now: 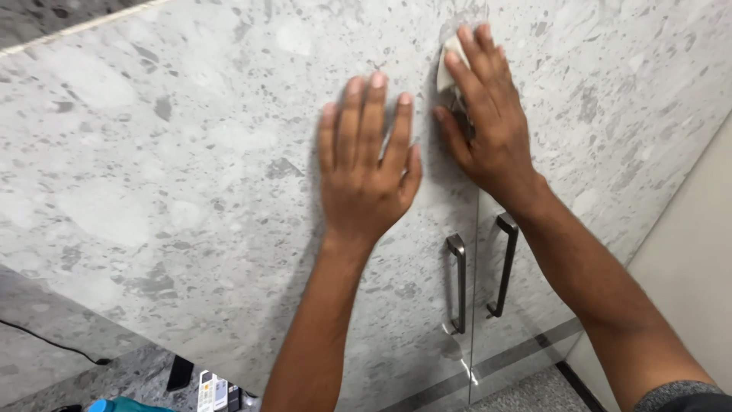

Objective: The person wipes the surface of a marble-patterned cabinet door with a white cloth, using the left hand to stabilize the surface. The person then cleans the metal handles of the cabinet doors with the same cloth.

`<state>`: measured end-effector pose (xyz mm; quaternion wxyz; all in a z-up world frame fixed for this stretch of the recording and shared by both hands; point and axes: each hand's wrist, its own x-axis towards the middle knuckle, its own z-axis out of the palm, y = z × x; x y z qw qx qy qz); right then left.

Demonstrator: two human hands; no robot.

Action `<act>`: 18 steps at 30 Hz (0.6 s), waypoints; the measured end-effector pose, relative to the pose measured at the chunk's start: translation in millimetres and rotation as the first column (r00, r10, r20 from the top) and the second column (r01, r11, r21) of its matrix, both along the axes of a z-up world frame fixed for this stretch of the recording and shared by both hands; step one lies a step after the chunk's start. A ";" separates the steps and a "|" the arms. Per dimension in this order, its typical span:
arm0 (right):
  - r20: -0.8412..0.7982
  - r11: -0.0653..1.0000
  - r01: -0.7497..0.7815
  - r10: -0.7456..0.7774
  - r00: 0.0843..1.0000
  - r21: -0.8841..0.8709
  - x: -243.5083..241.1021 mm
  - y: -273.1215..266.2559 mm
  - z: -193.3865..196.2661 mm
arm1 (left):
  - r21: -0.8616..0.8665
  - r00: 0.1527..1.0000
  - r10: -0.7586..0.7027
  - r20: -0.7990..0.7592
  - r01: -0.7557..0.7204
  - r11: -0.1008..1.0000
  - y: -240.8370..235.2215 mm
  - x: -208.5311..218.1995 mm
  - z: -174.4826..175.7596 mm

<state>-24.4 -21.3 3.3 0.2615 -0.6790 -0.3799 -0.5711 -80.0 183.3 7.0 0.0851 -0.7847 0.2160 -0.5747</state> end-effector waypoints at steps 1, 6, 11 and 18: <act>0.003 1.000 0.000 0.000 1.000 0.004 -0.7 -0.3 -3.8 | 0.004 1.000 0.000 0.003 0.000 1.000 10.1 -5.9 3.0; 0.027 0.995 0.092 -0.092 0.995 -0.025 11.3 -1.7 -14.2 | -0.011 0.986 0.160 0.033 -0.160 0.987 45.4 -20.3 4.3; 0.061 0.997 0.075 -0.076 0.995 0.022 12.0 15.4 4.9 | -0.014 0.970 0.202 0.133 -0.202 0.979 40.1 -22.8 1.2; 0.025 0.998 0.020 -0.019 1.000 -0.063 -15.9 34.0 -3.6 | -0.032 0.966 0.207 0.157 -0.205 0.978 39.0 -20.9 -1.3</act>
